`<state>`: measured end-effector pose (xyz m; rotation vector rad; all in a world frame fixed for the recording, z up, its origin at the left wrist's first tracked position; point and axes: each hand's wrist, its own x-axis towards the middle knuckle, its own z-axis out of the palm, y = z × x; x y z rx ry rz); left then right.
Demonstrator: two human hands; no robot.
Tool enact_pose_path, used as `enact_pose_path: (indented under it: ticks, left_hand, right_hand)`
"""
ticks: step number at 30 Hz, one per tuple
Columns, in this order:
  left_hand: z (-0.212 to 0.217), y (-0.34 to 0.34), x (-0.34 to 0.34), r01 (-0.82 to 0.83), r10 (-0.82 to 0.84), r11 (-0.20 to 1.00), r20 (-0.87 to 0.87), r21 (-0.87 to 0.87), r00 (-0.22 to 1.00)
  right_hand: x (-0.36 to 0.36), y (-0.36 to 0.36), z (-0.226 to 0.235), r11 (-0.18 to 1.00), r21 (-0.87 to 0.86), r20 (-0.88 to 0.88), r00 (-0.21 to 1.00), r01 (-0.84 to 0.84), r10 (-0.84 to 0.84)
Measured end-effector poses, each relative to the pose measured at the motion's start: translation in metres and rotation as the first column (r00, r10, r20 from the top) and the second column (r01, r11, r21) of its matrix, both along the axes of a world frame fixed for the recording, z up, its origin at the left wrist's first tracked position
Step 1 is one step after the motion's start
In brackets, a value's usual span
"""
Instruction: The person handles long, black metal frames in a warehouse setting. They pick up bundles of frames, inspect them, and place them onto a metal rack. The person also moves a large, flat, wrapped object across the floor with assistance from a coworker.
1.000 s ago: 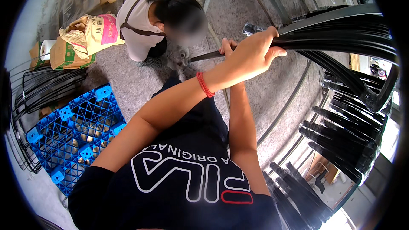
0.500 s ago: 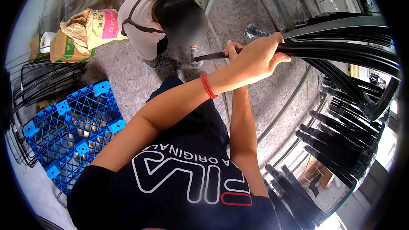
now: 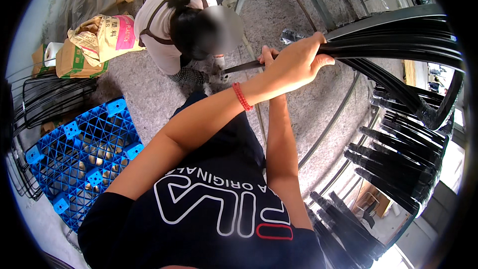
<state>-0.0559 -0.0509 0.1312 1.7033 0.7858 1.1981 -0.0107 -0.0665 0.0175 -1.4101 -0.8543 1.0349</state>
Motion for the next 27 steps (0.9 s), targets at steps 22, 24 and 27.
enact_pose_path:
  ticks: [22,24,27]
  left_hand:
    - [0.017,-0.016,0.02,0.039,-0.038,0.999,0.012,-0.008,0.999]
    - [0.024,-0.017,0.018,0.012,-0.015,1.0,-0.126,-0.028,0.992]
    - [0.017,-0.015,0.018,0.03,-0.033,0.995,-0.032,-0.095,0.999]
  right_hand:
    - [0.037,-0.025,-0.014,0.999,-0.035,0.227,0.974,0.022,-0.014]
    - [0.033,-0.025,-0.023,1.0,0.011,0.27,0.963,0.007,-0.009]
    - [0.018,-0.014,-0.019,0.997,0.075,0.268,0.962,0.028,-0.047]
